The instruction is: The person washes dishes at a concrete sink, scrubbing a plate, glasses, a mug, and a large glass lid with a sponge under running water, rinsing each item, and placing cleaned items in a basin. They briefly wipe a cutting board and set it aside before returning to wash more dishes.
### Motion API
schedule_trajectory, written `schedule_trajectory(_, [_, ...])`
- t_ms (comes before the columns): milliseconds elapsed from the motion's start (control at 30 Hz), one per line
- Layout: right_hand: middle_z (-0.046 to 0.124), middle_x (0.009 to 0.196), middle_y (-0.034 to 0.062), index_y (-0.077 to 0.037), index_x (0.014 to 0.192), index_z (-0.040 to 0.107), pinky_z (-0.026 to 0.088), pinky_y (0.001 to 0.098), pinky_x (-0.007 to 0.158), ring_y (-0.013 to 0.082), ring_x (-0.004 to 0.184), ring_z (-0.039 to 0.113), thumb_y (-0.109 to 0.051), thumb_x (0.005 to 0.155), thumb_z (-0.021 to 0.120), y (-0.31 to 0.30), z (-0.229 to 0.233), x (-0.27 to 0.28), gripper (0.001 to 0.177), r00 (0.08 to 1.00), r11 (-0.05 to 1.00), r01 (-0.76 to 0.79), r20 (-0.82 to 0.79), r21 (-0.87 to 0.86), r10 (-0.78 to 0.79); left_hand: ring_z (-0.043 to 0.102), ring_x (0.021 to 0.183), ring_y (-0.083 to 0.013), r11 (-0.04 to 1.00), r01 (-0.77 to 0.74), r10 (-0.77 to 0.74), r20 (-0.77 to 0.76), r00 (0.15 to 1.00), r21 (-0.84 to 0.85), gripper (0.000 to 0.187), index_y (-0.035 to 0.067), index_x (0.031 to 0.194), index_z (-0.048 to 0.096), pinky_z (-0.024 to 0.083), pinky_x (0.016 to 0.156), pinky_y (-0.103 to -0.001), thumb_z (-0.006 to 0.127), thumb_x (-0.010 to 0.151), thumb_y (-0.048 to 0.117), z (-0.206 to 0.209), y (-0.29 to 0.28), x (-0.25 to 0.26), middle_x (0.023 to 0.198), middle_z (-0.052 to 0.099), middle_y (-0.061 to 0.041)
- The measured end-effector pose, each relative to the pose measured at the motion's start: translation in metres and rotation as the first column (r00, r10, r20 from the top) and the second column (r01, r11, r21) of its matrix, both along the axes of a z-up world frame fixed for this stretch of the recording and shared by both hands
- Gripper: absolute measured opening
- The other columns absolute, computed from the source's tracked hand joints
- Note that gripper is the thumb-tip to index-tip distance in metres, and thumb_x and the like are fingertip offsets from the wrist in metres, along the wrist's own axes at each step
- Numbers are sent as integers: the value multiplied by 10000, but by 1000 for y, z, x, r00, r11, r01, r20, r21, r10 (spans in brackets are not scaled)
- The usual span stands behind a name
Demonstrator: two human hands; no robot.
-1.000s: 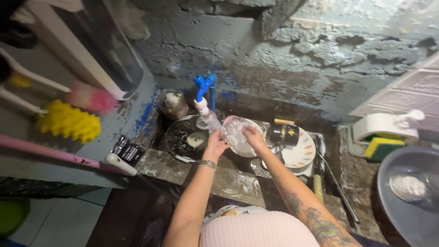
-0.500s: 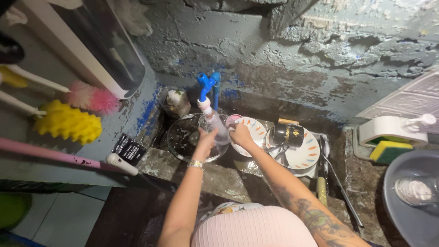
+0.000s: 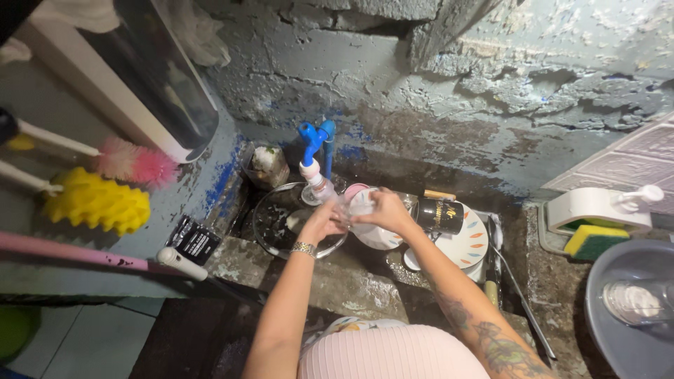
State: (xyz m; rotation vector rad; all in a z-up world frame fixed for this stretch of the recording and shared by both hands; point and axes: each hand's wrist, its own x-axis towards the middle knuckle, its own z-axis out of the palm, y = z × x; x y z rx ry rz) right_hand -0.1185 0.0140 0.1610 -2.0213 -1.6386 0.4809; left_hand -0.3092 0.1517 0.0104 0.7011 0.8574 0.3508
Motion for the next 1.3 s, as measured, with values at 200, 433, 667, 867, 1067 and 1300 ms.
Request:
schedule_trajectory(200, [776,1038,180,-25,1082,755,627,422,671,281,876,760,-543,784,788,4,-51,5,599,464,939,247,-821,-241,-333,700,940,-174,935,-112,150,-90,985,336,419,22,1209,686,561,751,-291,609,987,370,-24,10,10,1082,740,-77])
schedule_trajectory(433, [660,1176,224,-103,1404,542,640,478,772,355,922,706,-780,905,480,36,-87,-4,844,41,915,-134,-925,-380,-378,705,914,-229,941,-306,293,106,950,144,260,37,1179,674,596,697,-347,544,989,158,-29,26,7,1046,743,-99])
schedule_trajectory(667, [480,1471,261,-184,1504,377,602,559,854,534,1145,619,-805,885,306,81,-97,-37,880,42,770,-222,-795,-598,-606,663,1058,-281,834,-552,547,119,829,12,390,127,1375,462,596,747,-447,494,986,108,-22,41,-26,1239,634,-134])
schedule_trajectory(867, [496,1498,227,-164,1516,420,587,628,891,415,1274,586,-741,902,327,97,-103,-63,847,-135,819,-280,-824,-501,-550,594,1202,-242,790,-601,602,36,798,118,687,147,1554,191,537,978,-424,545,970,67,-25,41,-37,1443,485,-143])
schedule_trajectory(1067, [488,1499,144,-203,1501,478,593,565,916,352,1267,561,-783,837,538,97,-92,-50,884,-96,811,-181,-811,-556,-578,617,1133,-248,816,-506,520,26,854,279,451,-17,1366,481,512,966,-409,670,970,90,-21,57,-18,1321,607,-181])
schedule_trajectory(1300, [525,1401,221,-81,1457,472,586,562,818,413,1126,617,-823,793,625,75,-62,-4,1008,37,843,-113,-850,-525,-525,695,1023,-259,954,-258,297,347,890,-156,292,105,1202,655,594,830,-491,589,996,301,-24,43,9,1124,730,-91])
